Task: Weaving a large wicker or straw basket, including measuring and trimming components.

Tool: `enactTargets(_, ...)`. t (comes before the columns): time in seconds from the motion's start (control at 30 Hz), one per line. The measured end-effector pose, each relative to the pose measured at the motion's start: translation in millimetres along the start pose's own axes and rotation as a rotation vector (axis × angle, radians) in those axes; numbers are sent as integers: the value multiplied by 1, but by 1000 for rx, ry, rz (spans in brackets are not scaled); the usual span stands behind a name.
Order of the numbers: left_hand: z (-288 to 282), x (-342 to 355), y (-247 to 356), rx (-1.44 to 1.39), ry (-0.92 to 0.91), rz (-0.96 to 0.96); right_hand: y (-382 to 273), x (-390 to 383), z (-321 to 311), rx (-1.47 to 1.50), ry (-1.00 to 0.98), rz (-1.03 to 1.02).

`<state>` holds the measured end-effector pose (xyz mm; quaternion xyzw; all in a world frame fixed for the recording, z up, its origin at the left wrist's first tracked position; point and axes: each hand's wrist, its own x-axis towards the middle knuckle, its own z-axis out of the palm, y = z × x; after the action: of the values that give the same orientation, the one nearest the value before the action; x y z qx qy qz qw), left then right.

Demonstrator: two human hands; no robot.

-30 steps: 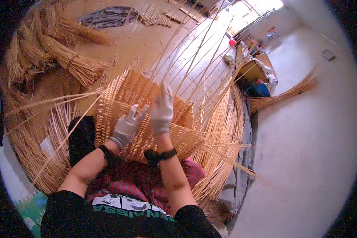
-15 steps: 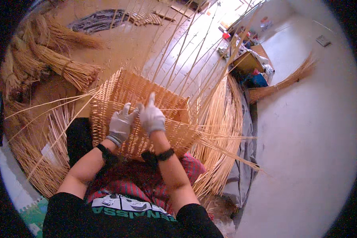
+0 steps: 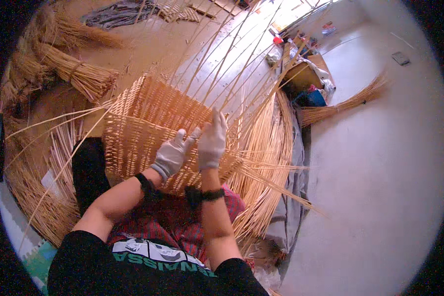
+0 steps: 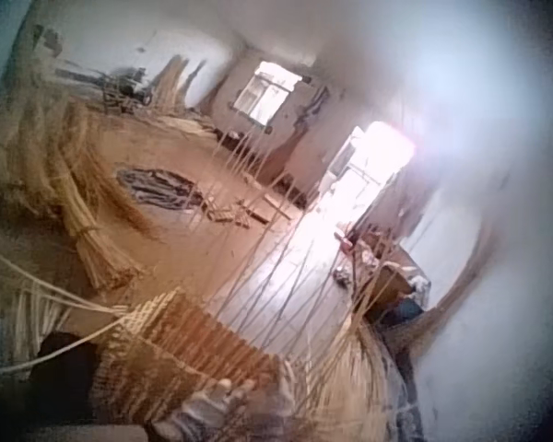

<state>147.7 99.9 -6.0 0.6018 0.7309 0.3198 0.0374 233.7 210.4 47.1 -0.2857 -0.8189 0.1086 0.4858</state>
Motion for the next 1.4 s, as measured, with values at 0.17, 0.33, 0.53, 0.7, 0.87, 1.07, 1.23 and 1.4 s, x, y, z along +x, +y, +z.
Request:
enactTargets(0.17,13,12,7,265,-60,5,37,-39,-45,339,98,386)
enactTargets(0.33,-9,5,-7,-161,34,-9,-25,-105,-33,303,197,749)
enactTargets(0.53,-77,-56,-120,-548,829,-574,-144,-93,39,543,-570,220)
enactTargets(0.7,-88,-65,-186,-716,704,-439,-247,-74,109,356,-664,-182)
enactTargets(0.87,-83,-85,-185,-961,604,-345,-261,-49,160,275,-533,-210)
enactTargets(1.07,-81,-89,-200,-1141,551,-367,-267,-53,163,312,-671,-185)
enactTargets(1.23,-73,-84,-221,-1463,461,-450,-247,-60,166,237,-664,-261)
enactTargets(1.4,-68,-61,-224,-1197,626,-434,-162,-85,119,600,-431,35)
